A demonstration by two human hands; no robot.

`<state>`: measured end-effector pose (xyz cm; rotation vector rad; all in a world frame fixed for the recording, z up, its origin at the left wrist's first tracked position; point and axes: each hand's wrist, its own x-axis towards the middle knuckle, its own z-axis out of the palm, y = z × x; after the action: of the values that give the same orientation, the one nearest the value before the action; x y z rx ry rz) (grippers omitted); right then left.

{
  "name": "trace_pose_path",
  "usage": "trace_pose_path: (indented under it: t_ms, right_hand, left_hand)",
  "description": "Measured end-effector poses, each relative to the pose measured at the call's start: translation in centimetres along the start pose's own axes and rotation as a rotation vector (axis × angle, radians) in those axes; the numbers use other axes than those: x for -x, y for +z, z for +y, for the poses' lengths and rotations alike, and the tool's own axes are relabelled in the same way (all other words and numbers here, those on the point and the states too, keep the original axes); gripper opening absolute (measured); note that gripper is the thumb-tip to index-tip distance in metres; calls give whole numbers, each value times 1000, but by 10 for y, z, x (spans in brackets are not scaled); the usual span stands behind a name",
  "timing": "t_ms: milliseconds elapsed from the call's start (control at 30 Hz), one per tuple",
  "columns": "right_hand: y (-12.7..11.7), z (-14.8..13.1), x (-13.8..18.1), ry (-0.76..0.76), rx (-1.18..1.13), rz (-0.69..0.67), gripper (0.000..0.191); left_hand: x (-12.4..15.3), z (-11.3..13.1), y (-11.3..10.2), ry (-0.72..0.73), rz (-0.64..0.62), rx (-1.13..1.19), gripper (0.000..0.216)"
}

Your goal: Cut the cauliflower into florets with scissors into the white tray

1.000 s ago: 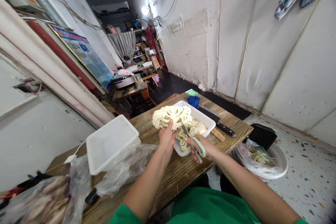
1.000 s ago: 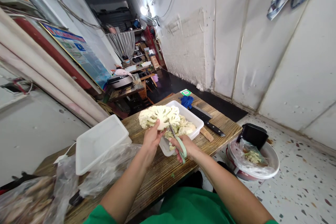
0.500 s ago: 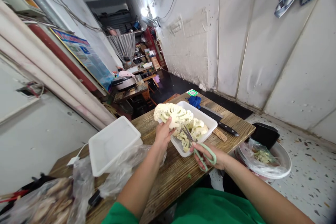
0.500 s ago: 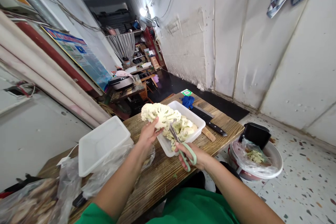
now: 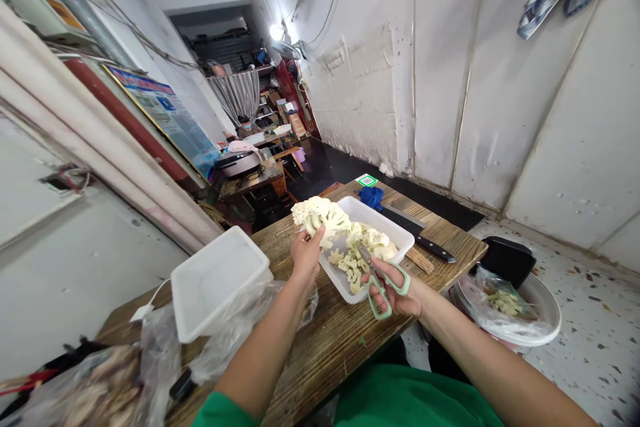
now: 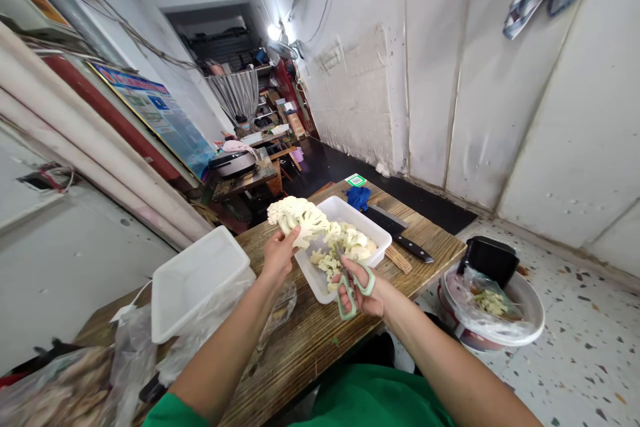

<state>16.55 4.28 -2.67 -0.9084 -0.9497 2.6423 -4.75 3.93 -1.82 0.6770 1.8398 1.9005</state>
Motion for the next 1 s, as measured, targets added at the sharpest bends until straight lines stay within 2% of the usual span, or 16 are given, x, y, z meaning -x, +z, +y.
trace_pose_path:
  t_ms: [67,133,233,267,333,433,600,700,800,1000]
  right_hand:
    - [4,3,4,-110,174,28,44]
    - [8,2,6,-290,502,97,44]
    - [9,-10,5,-533,1094,324,45]
    - [9,-16,4,-572,1243,396,45]
    - [8,-28,0,-582,1384,473,46]
    - [6,-39,-7,-563,1338,452,47]
    - [3,-37,-14,-348,950,279,54]
    - [3,-35,-14,-301,793,180,55]
    - [3,-38,-11,-286,757,156,54]
    - [-2,-36,-10,-295,846,189,53]
  left_hand:
    - [-5,-1,-2,6,-10,-22,47]
    - [-7,-3,-3,58,-37,-89,43]
    - [-6,-5,-1,157,-58,-206,33]
    - [-5,-6,1,196,-44,-253,30]
    - [-3,-4,4,295,-14,-371,25]
    - [0,0,7,444,-25,-550,22]
    - [1,1,4,604,-150,-654,18]
    - [0,-3,1,648,-183,-665,18]
    - [0,-5,-1,665,-171,-675,18]
    - [0,0,1,684,-184,-697,19]
